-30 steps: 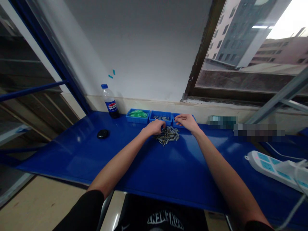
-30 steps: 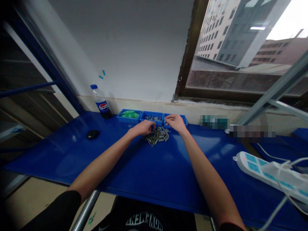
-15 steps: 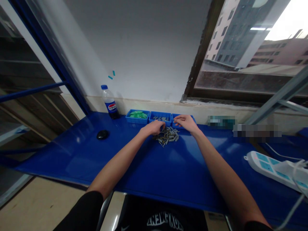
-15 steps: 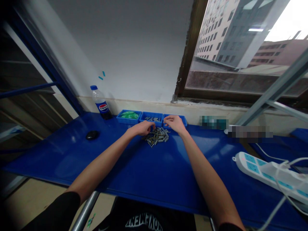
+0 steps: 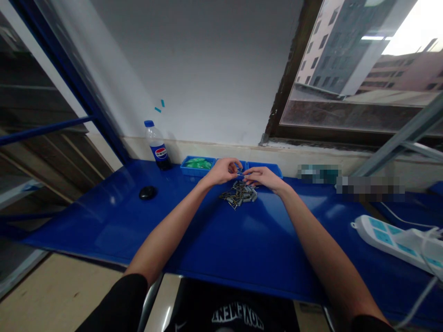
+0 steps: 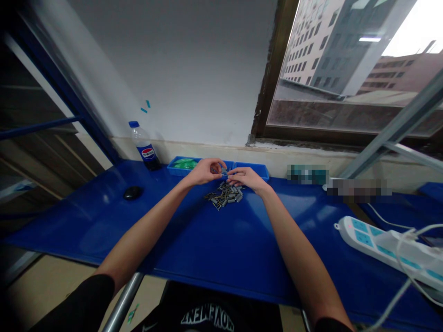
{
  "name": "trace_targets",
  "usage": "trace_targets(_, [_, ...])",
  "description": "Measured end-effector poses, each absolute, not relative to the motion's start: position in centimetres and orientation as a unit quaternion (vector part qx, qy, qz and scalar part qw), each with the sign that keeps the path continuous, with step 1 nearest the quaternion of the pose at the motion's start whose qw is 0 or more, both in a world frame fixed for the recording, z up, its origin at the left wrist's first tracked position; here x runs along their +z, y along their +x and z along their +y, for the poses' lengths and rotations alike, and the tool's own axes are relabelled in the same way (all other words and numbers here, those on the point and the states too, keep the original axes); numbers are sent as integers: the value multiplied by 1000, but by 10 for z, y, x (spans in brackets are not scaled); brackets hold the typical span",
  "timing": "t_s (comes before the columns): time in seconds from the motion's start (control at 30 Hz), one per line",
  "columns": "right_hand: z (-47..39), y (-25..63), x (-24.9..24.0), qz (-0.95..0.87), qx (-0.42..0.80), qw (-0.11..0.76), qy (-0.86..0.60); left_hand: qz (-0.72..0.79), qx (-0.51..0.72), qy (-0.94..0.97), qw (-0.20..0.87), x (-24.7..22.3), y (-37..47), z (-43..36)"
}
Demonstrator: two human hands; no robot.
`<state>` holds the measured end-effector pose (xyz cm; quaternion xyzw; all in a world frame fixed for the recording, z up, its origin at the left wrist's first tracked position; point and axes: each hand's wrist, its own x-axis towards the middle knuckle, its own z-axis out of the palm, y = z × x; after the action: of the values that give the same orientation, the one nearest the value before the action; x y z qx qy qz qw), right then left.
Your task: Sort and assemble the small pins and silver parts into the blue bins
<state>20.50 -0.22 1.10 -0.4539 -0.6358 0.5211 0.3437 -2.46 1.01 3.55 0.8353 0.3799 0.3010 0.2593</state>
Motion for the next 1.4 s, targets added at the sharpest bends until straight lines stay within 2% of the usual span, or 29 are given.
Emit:
trace_targets(0.2, [-5,201,13,-590,572,385,-420,362,330,817,303,35,-20,9])
trace_targets(0.37, [-2,200,10,-562,564,423,-433,395,298,831,255,29,-20,11])
trace_targets(0.47, [3,203,10,-558,517,453,-466,440,238,844,193,21,-19,12])
trace_targets(0.6, [12,213,9,-557,395,495,-537,451,141,870,142,8,-15,12])
trace_targets(0.8, [18,222,1,-590,299,476,-580,453,92,880,108,-6,-10,10])
trace_targets(1.4, [18,216,-1,-601,356,480,-531,457,116,868,157,-7,-13,13])
